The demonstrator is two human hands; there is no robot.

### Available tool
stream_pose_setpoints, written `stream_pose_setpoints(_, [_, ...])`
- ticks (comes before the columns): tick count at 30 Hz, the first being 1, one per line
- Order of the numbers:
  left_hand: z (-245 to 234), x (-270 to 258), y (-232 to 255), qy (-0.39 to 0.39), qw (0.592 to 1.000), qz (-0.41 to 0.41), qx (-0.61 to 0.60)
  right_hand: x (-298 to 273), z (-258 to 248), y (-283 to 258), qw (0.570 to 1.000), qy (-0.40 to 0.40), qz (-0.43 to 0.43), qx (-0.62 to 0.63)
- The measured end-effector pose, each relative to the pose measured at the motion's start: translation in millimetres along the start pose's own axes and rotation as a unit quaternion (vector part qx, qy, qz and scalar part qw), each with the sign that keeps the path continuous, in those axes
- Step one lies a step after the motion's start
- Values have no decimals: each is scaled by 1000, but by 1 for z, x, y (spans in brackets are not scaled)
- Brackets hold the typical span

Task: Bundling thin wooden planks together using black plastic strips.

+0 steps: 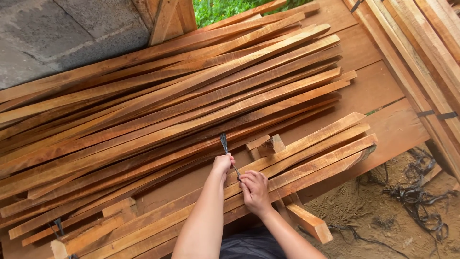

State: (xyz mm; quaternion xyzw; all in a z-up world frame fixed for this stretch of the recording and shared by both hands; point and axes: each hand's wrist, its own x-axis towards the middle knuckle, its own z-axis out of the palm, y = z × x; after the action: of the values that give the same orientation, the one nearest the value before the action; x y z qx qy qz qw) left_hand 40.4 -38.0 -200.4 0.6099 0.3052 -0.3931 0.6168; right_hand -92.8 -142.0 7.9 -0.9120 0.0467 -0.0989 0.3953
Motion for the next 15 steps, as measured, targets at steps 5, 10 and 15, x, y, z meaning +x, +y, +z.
stream_pose_setpoints(5, [6,-16,10,45,999,-21,6,-5,-3,-4,1000,7,-7,-5])
stream_pose_setpoints(10, [2,-10,1,76,996,-40,-15,2,-3,-6,1000,2,-16,3])
stream_pose_setpoints(15, [3,-17,7,46,998,-51,0,5,-6,-8,1000,-4,-13,10])
